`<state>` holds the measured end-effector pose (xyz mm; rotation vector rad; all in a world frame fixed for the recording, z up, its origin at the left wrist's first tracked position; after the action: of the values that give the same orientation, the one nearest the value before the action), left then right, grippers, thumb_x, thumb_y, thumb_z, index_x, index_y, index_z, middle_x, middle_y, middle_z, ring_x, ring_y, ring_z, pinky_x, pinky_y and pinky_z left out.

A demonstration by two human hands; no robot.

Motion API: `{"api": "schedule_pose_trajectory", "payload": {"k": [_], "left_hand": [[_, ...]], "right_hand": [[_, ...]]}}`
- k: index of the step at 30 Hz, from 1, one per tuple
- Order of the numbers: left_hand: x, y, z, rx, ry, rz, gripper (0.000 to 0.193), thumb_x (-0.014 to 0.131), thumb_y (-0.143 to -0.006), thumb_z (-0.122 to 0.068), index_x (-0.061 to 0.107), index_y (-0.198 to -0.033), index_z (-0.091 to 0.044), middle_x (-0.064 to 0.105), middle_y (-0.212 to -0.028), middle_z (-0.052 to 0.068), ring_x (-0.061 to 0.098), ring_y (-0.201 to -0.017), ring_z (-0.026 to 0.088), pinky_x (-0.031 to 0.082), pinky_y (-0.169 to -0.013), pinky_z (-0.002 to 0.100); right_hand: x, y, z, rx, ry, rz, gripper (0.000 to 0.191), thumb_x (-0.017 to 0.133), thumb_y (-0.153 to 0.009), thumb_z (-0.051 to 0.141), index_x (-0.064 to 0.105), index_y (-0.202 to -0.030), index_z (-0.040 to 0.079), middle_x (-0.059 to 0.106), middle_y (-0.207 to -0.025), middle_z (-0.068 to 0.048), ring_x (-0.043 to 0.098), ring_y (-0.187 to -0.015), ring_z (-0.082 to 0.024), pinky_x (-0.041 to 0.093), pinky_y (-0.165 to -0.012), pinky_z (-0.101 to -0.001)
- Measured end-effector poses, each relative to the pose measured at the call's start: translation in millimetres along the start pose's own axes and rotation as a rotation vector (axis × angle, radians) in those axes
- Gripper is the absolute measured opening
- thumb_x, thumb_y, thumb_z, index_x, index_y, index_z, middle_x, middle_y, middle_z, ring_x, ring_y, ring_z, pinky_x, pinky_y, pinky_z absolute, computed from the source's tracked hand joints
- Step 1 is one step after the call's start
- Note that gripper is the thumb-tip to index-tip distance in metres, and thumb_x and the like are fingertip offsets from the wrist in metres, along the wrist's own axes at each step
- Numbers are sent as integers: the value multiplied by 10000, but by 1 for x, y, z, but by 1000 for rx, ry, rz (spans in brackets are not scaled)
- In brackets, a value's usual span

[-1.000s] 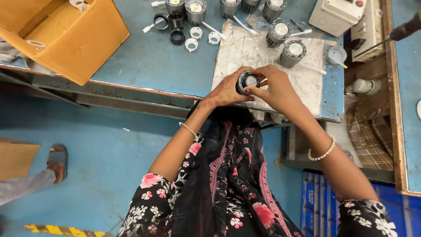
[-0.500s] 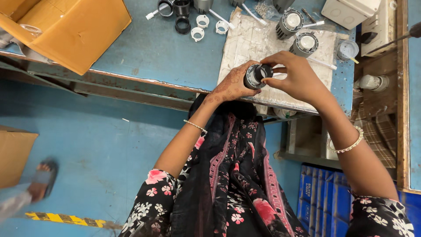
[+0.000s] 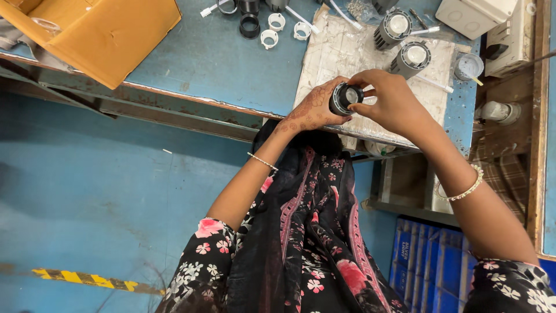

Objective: The person assembles LED light fixtures at a workbench. They insert a white plastic ring into a cylindrical metal housing, then fit a black plastic cover over it, pressing and twisting to secure the parts. The person repeats this sequence for multiple units, handling each component by hand.

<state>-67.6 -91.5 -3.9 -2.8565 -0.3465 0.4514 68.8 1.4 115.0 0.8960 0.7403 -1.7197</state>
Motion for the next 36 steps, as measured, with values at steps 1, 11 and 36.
{"api": "schedule_pose_trajectory", "payload": {"k": [1, 11, 36], "left_hand": [[0, 0, 0, 4, -5, -3, 691, 881, -707, -268, 546, -1290, -112, 702, -1184, 122, 687, -1122, 311, 527, -991, 386], [-1, 0, -2, -3, -12, -10, 683, 881, -703, -274, 550, -1278, -114, 701, -1169, 116, 693, -1093, 308, 534, -974, 384], [1, 2, 1, -34, 43, -9, 687, 871, -731, -240, 533, -1317, -116, 721, -1152, 112, 716, -1087, 269, 551, -976, 359]], "right_hand": [[0, 0, 0, 13, -2, 2, 439, 823, -785, 54, 685, -1194, -25, 712, -1161, -184, 724, -1022, -307, 595, -901, -360], [5, -3, 2, 88, 1, 1, 427, 847, -772, 81, 710, -1160, -33, 736, -1113, -184, 744, -980, -287, 599, -880, -352], [17, 6, -5, -20, 99, -107, 437, 869, -817, 167, 705, -1139, -79, 699, -1058, -219, 714, -897, -320, 581, -789, -358]]}}
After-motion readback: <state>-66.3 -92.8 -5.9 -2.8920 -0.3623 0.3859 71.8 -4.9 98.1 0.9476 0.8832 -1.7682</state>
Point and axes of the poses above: each hand's wrist, its own y-axis away from the middle knuckle, its own x-axis out of the palm, z = x × y, the point moved 2 cm from there along -y, towards the middle knuckle
